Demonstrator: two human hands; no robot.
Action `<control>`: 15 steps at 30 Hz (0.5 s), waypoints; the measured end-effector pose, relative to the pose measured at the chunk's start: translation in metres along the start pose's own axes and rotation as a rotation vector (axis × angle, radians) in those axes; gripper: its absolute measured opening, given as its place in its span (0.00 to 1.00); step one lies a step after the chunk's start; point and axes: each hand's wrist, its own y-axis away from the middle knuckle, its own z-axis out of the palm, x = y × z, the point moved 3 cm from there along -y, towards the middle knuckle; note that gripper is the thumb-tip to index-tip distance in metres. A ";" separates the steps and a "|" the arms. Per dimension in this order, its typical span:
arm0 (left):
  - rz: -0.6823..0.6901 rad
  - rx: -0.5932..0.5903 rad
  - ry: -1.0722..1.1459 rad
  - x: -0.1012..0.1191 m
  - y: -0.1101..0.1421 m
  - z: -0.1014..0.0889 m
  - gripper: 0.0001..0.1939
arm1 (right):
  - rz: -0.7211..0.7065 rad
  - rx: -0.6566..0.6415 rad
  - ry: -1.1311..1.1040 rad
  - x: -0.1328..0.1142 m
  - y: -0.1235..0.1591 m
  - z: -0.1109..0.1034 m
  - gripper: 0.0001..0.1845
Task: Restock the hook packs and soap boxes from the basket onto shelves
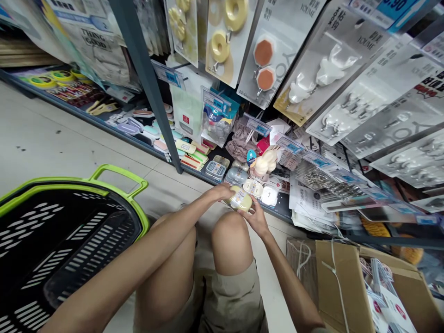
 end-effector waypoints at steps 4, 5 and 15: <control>0.028 -0.062 -0.101 0.006 0.007 0.000 0.32 | 0.016 0.004 0.000 -0.001 0.003 -0.004 0.54; 0.029 -0.073 -0.129 0.008 0.009 0.000 0.33 | 0.028 0.000 0.001 0.001 0.004 -0.004 0.54; 0.063 0.020 -0.156 0.011 0.014 -0.002 0.28 | -0.066 0.021 0.211 0.003 -0.007 -0.003 0.51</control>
